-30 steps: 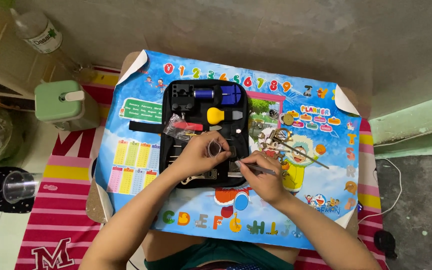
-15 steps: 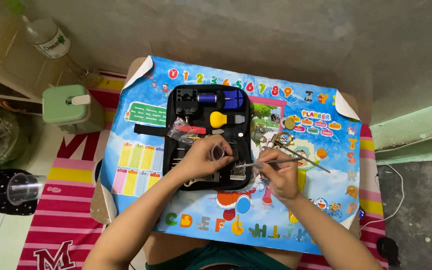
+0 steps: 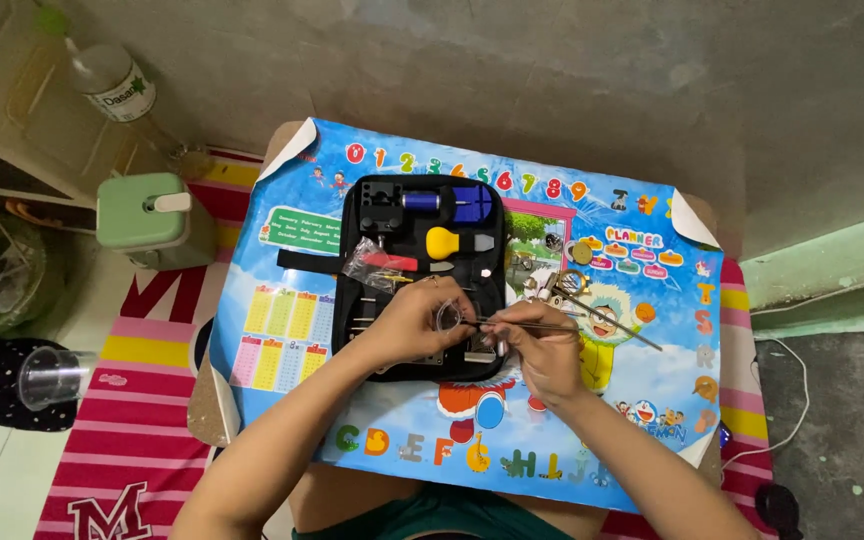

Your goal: Using a watch repair kit to remove pins from a metal watch band to adjust its size.

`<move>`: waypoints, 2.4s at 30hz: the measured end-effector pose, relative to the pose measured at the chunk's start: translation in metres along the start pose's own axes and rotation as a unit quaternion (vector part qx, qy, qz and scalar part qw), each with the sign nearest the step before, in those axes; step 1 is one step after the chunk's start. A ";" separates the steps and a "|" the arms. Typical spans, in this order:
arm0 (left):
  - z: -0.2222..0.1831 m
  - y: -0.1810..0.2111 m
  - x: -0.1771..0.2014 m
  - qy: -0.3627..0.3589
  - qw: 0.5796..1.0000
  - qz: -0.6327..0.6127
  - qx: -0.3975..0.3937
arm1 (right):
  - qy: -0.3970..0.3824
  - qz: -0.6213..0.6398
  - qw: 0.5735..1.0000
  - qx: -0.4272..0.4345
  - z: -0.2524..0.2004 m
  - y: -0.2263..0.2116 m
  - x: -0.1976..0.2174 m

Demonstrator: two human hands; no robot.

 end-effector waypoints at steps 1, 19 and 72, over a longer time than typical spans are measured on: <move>0.000 0.001 0.001 -0.002 1.000 0.001 0.003 | 0.012 -0.020 1.000 -0.004 0.001 -0.001 -0.004; 0.000 -0.028 -0.006 0.030 0.992 -0.108 0.059 | -0.094 -0.374 0.922 0.024 -0.002 -0.039 -0.024; -0.001 -0.029 -0.007 0.015 0.989 -0.117 0.088 | -0.071 -0.336 0.939 0.002 0.001 -0.038 -0.022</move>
Point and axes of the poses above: each hand's wrist, its own z-axis towards the middle knuckle, its own x-axis out of the back of the hand, y = z × x, the point moved 4 cm from there along z, towards the middle knuckle, and after that the axes turned 14 degrees about z, right-handed, at the moved point
